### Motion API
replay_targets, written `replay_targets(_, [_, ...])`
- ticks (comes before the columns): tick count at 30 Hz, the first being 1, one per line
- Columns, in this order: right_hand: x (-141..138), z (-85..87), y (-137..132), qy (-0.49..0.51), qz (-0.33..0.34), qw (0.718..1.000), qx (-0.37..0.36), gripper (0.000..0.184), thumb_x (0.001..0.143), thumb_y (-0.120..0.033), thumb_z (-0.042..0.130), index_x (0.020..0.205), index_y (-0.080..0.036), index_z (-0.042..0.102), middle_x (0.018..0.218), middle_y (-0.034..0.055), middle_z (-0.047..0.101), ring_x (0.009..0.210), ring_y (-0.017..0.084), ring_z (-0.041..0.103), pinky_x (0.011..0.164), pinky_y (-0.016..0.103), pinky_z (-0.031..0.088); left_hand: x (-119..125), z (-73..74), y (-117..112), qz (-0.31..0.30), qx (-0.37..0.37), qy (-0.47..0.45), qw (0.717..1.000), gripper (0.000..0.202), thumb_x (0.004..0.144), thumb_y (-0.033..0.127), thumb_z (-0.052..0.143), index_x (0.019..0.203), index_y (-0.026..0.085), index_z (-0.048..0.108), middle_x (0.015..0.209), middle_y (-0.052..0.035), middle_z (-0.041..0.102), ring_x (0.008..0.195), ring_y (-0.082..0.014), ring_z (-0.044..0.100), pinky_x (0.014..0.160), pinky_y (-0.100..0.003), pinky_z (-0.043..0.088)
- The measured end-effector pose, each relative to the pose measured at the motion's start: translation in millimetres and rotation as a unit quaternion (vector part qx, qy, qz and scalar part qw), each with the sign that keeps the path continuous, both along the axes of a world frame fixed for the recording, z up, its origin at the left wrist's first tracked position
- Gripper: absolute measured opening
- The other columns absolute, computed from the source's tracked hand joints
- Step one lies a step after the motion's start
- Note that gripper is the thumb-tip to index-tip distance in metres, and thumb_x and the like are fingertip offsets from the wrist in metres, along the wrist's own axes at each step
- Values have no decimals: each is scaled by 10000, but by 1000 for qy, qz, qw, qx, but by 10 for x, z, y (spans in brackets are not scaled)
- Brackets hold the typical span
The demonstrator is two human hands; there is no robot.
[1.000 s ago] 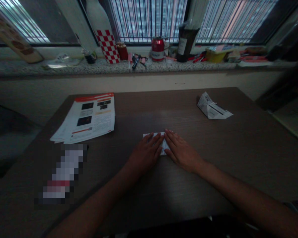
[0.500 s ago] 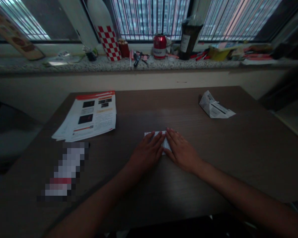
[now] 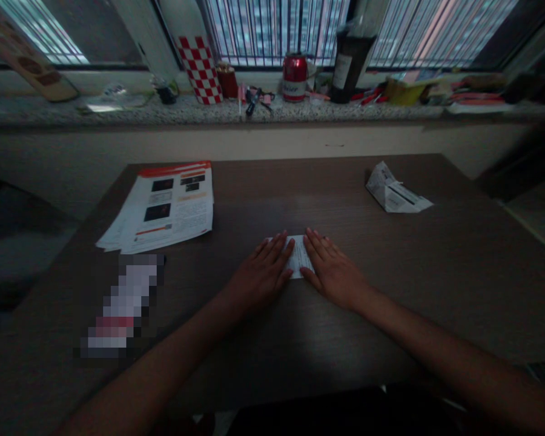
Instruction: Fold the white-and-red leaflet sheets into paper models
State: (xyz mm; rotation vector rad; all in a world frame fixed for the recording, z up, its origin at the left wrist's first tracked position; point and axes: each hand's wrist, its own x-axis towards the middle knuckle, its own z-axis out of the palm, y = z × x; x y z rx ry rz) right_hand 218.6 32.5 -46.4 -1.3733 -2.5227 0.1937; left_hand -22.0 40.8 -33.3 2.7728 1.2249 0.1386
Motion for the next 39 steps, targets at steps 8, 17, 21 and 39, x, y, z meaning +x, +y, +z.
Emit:
replay_targets(8, [4, 21, -9, 14, 2, 1000, -1, 756, 1084, -459, 453, 1700, -145, 149, 1729, 189, 214, 1603, 329, 218, 1292, 558, 278, -95, 17, -57, 10, 4, 4, 1000, 616, 1131, 405, 284, 1679, 139, 196, 1751, -162, 194, 1632, -253, 124, 1311, -473, 172])
replay_targets(17, [176, 26, -6, 5, 7, 1000, -3, 740, 1097, -487, 427, 1698, -149, 156, 1735, 175, 201, 1607, 302, 213, 1302, 525, 263, -73, 1, -48, 16, 2, 3, 1000, 643, 1119, 453, 348, 1665, 131, 243, 1744, -172, 215, 1629, -262, 150, 1312, -484, 174])
replay_targets(21, [178, 61, -24, -1, -2, 1000, 0, 717, 1095, -470, 424, 1691, -139, 199, 1727, 183, 232, 1600, 310, 241, 1296, 539, 273, -63, 20, -61, 24, 0, 4, 1000, 648, 1113, 462, 361, 1663, 136, 258, 1741, -165, 233, 1629, -258, 152, 1313, -482, 182])
replay_targets(39, [-150, 10, 95, 4, 41, 999, -10, 780, 1087, -537, 411, 1680, -77, 198, 1726, 216, 208, 1617, 301, 175, 1312, 530, 222, -42, -3, -76, 29, 17, 1, 999, 649, 1123, 451, 313, 1665, 100, 250, 1739, -166, 231, 1627, -258, 157, 1318, -489, 175])
